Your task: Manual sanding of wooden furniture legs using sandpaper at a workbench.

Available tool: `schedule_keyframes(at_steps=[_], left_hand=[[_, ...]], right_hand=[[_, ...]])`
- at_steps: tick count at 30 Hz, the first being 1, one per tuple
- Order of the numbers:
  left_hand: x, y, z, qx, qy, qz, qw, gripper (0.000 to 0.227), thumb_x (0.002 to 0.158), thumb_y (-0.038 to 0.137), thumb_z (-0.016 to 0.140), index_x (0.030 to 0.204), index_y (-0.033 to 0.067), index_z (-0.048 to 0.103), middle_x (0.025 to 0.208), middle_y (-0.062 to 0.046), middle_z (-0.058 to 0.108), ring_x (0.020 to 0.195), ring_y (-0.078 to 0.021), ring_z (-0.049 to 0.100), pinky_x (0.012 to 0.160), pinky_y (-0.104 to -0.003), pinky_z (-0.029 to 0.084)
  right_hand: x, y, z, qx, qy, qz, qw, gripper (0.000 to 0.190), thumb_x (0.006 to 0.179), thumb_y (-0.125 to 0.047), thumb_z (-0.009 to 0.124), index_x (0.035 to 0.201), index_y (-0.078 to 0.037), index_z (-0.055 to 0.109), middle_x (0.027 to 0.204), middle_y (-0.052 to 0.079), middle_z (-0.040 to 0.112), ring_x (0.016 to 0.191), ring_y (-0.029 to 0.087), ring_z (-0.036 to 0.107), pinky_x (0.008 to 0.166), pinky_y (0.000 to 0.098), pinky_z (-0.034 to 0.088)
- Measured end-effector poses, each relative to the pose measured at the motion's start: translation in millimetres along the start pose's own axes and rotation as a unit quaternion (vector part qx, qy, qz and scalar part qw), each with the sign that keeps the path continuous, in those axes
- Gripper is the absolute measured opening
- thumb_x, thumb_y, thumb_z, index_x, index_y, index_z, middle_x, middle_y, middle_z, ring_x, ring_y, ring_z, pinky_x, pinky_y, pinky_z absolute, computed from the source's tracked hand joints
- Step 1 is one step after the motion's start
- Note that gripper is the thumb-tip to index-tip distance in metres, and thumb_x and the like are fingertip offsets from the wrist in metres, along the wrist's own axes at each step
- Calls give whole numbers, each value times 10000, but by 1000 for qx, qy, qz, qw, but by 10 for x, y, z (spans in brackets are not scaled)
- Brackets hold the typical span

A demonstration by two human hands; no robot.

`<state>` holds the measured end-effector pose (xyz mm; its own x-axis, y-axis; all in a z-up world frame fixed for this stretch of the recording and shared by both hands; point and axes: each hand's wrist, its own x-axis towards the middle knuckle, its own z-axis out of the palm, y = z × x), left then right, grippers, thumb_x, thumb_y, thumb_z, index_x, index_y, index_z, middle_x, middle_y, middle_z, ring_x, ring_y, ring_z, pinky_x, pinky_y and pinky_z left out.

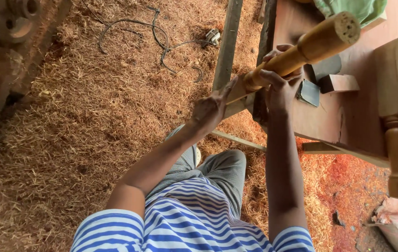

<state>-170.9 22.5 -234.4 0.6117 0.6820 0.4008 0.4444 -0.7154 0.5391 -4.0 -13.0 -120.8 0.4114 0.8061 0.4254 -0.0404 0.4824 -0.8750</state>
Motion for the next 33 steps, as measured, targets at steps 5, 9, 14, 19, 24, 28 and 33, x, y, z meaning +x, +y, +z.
schedule_keyframes(at_steps=[5, 9, 14, 19, 24, 28, 33], left_hand=[[99, -124, 253, 23, -28, 11, 999, 614, 1055, 109, 464, 1631, 86, 253, 756, -143, 660, 450, -133, 512, 328, -275, 474], [138, -106, 215, 32, -82, 20, 996, 616, 1021, 45, 455, 1612, 85, 287, 711, -113, 622, 451, -151, 522, 307, -264, 478], [63, -116, 260, 73, -96, 25, 992, 463, 1103, 84, 468, 1548, -3, 380, 745, -96, 577, 477, -114, 496, 335, -252, 449], [50, 11, 208, 97, -79, 24, 992, 488, 1073, 72, 490, 1536, -5, 356, 732, -76, 560, 469, -113, 479, 325, -251, 440], [89, 55, 276, 37, -101, -10, 994, 786, 982, -54, 495, 1656, 33, 99, 678, -73, 599, 495, -144, 508, 394, -279, 482], [189, 5, 418, 48, -48, 7, 998, 775, 993, -21, 538, 1645, 35, 123, 727, -105, 628, 504, -154, 526, 393, -281, 495], [346, 42, 195, 40, -75, -21, 996, 765, 982, -10, 518, 1643, 66, 141, 767, -130, 655, 490, -149, 541, 357, -269, 507]], right_hand=[[7, -8, -41, -7, 13, -4, 1000, 652, 669, 64, 664, 1301, 16, 511, 1006, 141, 631, 999, 261, 638, 969, 370, 543], [-7, 0, 0, -11, 11, -3, 1000, 652, 664, 49, 646, 1299, 17, 506, 990, 132, 613, 996, 271, 634, 992, 386, 547], [13, 3, 7, 0, 15, -21, 1000, 647, 652, 54, 644, 1282, 7, 502, 984, 130, 617, 983, 276, 637, 963, 399, 556], [82, 66, -19, 15, -11, -27, 999, 605, 674, 92, 652, 1253, -8, 506, 988, 130, 635, 979, 276, 651, 934, 402, 571], [101, 76, -2, -2, -28, -14, 1000, 535, 742, 136, 703, 1217, -31, 522, 1023, 115, 655, 979, 239, 663, 900, 373, 586], [186, 104, -145, -20, -42, -28, 999, 515, 770, 128, 716, 1222, -40, 534, 1038, 110, 654, 988, 230, 666, 908, 363, 583], [312, 79, -251, -30, -74, 3, 997, 498, 765, 115, 738, 1197, -49, 550, 1026, 107, 660, 991, 217, 664, 927, 355, 565]])
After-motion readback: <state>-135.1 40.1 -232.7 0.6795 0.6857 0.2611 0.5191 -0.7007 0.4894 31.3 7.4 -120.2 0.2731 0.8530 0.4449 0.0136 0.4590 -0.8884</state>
